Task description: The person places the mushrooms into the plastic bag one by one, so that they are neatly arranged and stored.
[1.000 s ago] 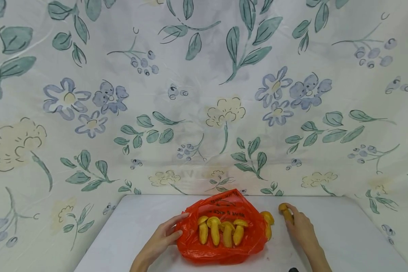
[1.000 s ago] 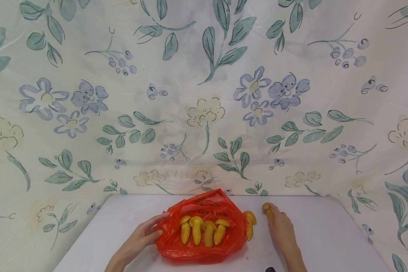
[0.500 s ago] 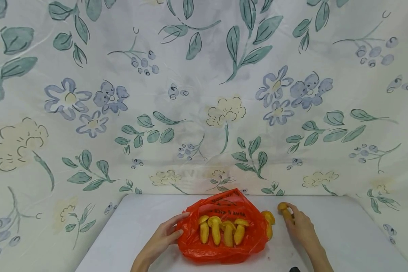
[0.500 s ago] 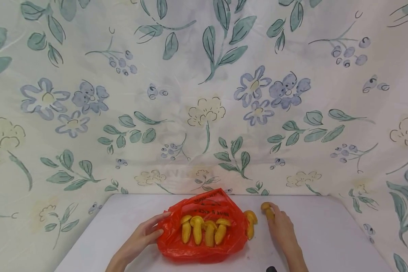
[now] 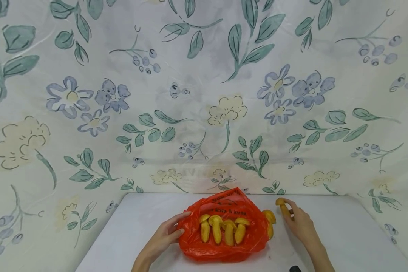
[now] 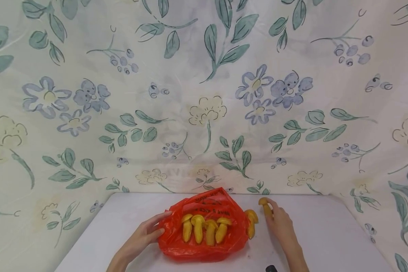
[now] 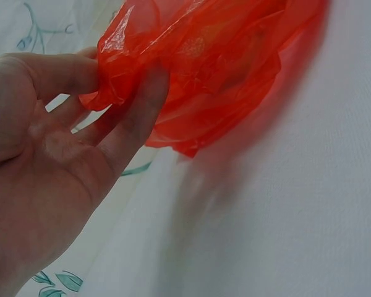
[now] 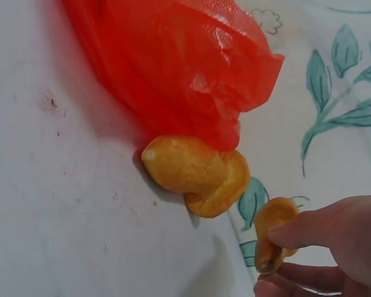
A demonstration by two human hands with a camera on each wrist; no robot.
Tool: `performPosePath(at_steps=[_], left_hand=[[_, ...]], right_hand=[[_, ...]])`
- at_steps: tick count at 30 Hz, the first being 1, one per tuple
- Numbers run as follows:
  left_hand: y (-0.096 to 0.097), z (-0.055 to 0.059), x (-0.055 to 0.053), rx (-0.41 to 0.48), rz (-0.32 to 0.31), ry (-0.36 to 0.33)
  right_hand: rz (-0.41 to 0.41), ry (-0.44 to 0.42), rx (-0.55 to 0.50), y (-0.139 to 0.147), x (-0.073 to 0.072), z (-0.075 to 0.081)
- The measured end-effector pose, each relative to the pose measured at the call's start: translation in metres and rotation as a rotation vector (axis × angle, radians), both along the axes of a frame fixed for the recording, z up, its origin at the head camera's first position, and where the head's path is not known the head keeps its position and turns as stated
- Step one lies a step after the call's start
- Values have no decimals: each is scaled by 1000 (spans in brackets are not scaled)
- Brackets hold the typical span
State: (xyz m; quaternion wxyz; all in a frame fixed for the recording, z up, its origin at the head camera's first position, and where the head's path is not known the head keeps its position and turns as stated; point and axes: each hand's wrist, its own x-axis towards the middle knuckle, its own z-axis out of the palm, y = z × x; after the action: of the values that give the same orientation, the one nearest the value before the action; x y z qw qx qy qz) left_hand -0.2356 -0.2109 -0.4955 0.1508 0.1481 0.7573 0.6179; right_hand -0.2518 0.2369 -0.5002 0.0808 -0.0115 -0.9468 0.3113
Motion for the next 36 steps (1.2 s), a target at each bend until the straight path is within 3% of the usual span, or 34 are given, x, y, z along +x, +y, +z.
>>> performPosePath(at_steps=[20,36], left_hand=[[1,4,1,-1,14,-18],[-1,3,2,7,7,-17]], right_hand=[[40,18,-20,-23,11,27],[31,20,-47,-39,15,35]])
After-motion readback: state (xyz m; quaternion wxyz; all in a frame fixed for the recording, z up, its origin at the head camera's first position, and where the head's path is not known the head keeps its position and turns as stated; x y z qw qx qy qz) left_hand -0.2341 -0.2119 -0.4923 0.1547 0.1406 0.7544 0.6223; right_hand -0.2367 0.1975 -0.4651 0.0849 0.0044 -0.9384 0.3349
